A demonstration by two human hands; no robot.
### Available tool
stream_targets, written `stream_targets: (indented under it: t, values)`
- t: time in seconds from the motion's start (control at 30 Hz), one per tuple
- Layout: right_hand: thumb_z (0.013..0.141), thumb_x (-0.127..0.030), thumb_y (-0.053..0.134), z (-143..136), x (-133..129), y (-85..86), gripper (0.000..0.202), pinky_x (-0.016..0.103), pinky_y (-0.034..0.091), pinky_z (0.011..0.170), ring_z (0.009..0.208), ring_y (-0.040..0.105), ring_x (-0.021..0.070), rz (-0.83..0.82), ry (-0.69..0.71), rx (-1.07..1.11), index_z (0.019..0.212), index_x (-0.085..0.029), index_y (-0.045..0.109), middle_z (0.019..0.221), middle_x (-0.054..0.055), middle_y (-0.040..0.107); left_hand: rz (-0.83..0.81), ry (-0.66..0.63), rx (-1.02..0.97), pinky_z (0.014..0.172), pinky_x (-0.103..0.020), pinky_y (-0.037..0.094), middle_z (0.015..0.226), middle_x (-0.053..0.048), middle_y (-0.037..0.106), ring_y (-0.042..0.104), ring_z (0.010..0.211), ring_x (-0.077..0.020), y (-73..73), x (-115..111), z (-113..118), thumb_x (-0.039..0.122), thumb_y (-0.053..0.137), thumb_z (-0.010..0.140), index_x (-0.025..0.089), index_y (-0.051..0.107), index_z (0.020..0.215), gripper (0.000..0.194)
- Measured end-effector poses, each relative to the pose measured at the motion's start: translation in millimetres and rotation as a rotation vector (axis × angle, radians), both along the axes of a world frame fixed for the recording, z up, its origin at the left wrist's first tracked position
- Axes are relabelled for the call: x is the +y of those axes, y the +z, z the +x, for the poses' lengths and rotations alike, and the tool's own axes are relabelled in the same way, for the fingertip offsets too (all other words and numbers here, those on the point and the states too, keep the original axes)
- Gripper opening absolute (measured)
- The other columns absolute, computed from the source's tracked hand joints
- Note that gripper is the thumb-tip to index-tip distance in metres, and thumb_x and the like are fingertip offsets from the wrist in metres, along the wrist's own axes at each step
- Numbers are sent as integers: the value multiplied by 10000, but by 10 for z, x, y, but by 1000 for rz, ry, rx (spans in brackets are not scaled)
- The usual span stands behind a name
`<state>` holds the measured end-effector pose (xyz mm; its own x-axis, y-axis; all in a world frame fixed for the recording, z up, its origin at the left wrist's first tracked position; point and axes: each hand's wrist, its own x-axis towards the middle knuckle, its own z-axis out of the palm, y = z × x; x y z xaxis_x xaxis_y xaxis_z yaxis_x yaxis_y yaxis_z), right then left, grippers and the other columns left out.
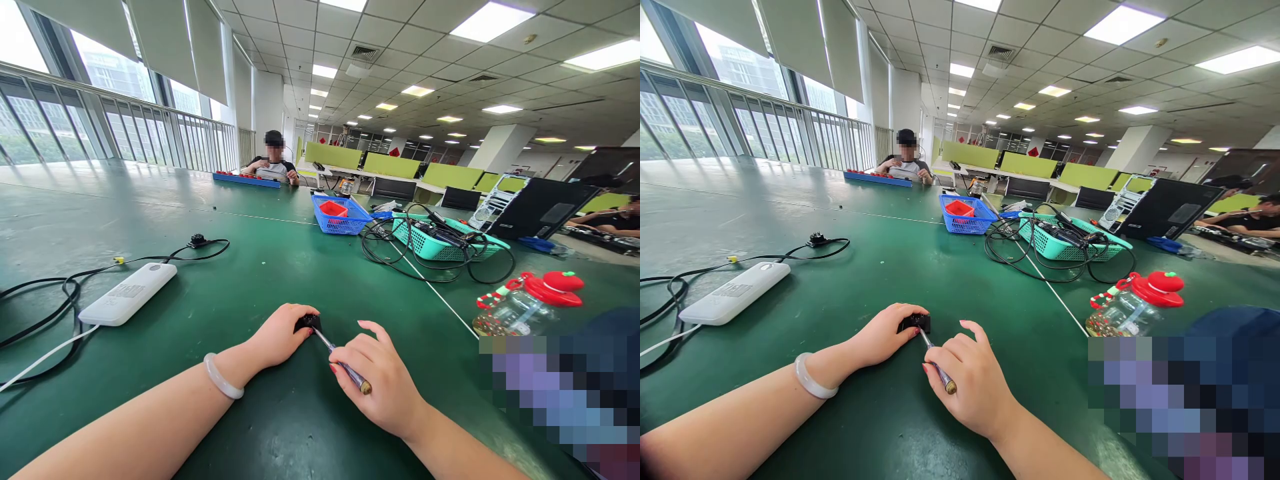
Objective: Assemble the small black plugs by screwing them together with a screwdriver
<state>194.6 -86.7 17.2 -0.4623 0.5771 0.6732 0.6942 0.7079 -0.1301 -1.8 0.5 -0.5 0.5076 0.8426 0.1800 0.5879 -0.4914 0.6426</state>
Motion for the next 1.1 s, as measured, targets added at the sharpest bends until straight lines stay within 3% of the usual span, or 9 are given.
stream_targets:
  t: [0.63,0.9,1.1]
  values:
    - [916,-175,497,-97,-86,-60,110,442,363,995,592,476,117,91,-16,-163,894,-198,603,655,-37,553,11,45,7,1031,-387,453,1206,-41,667,586,1139,-231,32,-23,17,179,549,832,232,627,1177,358]
    - [929,-172,479,-118,-86,-51,128,453,376,987,608,502,121,85,-14,-168,933,-194,605,687,-21,594,-14,61,9,1047,-380,436,1215,-40,662,574,1152,-226,44,-23,3,186,568,835,234,621,1189,361]
    - [927,-164,487,-51,-12,-38,134,430,389,981,608,525,115,106,-36,-104,961,-190,614,692,-25,601,7,4,23,997,-382,461,1151,-22,680,582,1097,-229,57,-44,5,189,581,825,257,643,1124,313]
